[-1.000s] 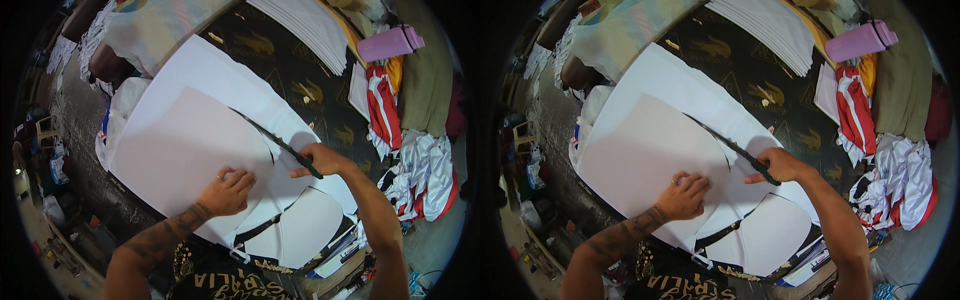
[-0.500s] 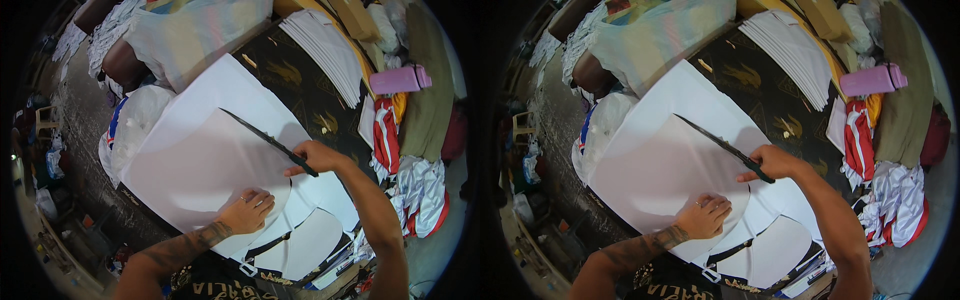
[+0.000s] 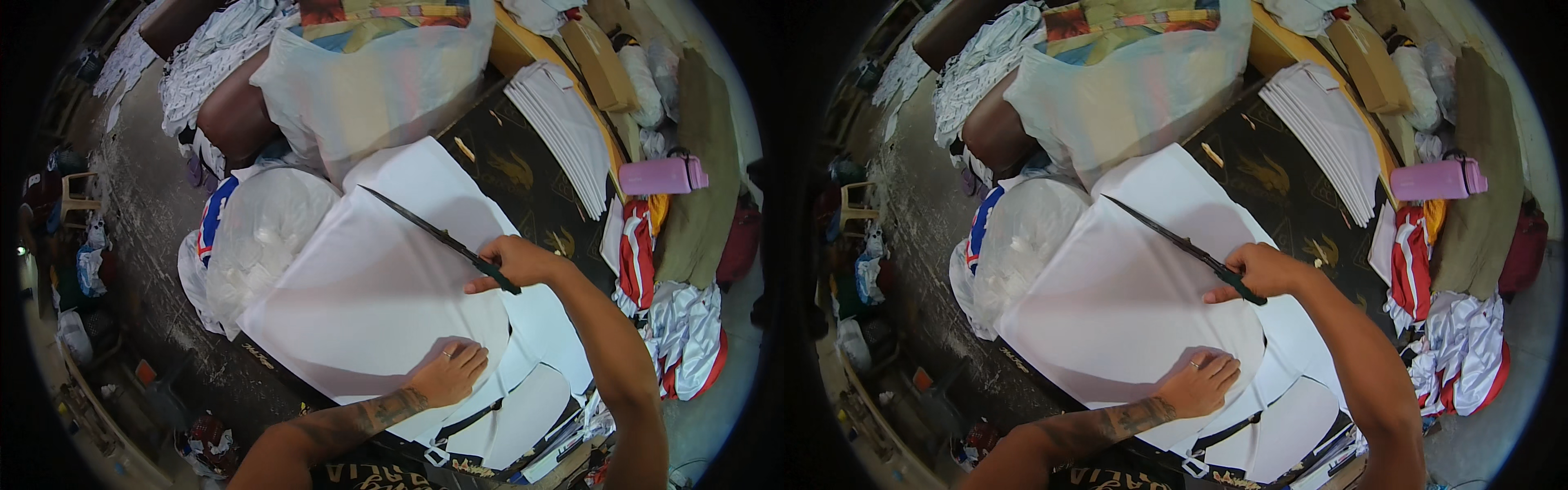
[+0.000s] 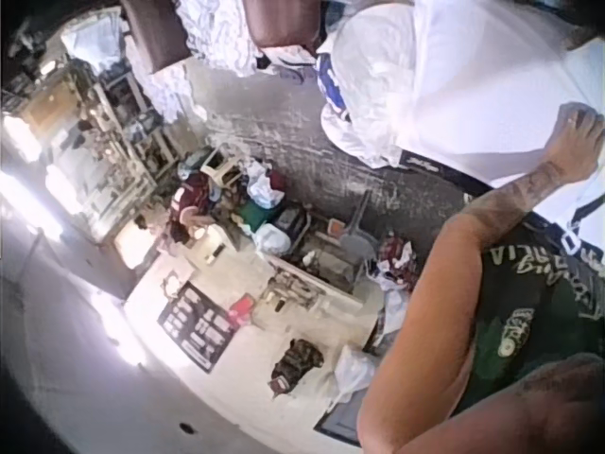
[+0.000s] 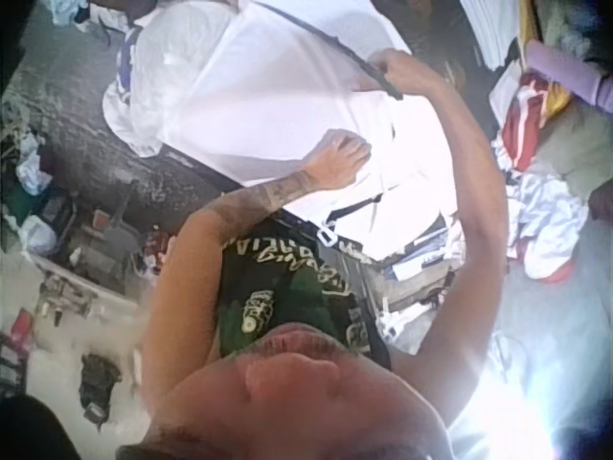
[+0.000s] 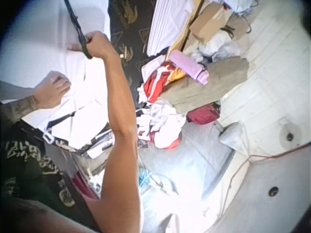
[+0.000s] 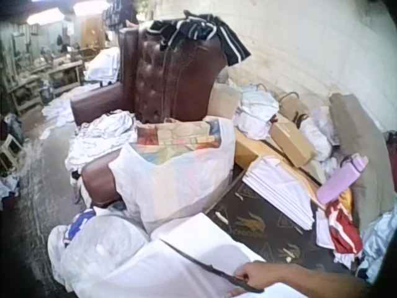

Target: The person cuts red and white fabric pieces on a work table using shears. They repeatedly unfold, smooth, and cut the fabric into separate sections, then handle a white paper template and cut it as well. Cut fabric pieces are set aside on the table.

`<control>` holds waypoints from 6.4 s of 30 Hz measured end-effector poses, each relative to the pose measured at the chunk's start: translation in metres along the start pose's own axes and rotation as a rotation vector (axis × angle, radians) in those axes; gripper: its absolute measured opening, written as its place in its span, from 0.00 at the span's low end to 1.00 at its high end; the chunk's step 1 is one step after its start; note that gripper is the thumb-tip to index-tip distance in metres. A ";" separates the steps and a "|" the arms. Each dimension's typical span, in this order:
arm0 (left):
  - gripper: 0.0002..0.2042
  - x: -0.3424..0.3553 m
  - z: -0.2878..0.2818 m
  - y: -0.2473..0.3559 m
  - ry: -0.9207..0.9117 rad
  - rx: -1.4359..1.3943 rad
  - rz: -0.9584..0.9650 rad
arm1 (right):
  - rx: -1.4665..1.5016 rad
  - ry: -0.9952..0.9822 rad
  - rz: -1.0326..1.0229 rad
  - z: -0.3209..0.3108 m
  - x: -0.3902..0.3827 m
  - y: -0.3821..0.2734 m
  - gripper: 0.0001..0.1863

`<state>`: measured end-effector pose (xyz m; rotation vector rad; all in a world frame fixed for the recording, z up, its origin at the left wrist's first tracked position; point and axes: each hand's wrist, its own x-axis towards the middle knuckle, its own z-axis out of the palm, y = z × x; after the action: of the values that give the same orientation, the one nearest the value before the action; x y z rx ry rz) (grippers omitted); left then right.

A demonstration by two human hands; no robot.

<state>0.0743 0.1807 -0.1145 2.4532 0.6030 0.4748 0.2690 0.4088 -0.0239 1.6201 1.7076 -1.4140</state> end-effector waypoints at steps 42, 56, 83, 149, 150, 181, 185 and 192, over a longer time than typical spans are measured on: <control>0.34 -0.053 0.106 0.374 -1.092 -0.641 0.881 | 0.692 1.832 0.684 0.583 -0.620 0.193 0.08; 0.42 0.087 0.086 0.262 -0.195 0.532 0.360 | 0.530 1.464 1.127 0.671 -0.465 0.292 0.20; 0.21 0.060 0.047 0.145 0.341 0.069 -0.130 | 0.293 1.540 0.232 0.379 -0.297 0.303 0.24; 0.18 -0.126 -0.034 0.012 0.430 0.468 -0.830 | 0.293 1.457 1.086 0.720 -0.428 0.322 0.37; 0.16 -0.122 -0.037 0.005 0.540 0.435 -0.928 | 0.337 1.511 1.089 0.722 -0.428 0.326 0.37; 0.14 -0.165 0.128 0.298 0.261 -1.218 -1.319 | 0.518 -0.139 -0.094 0.511 -0.405 0.263 0.33; 0.11 -0.148 0.132 0.305 0.517 -1.406 -1.420 | 0.467 -0.193 -0.046 0.503 -0.382 0.250 0.33; 0.11 -0.151 0.143 0.311 0.653 -1.427 -1.424 | 0.569 -0.159 -0.080 0.500 -0.364 0.237 0.31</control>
<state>0.1100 -0.1892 -0.0702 0.2277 1.3674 0.6630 0.4029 -0.2398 -0.0225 1.6549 1.3640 -2.1470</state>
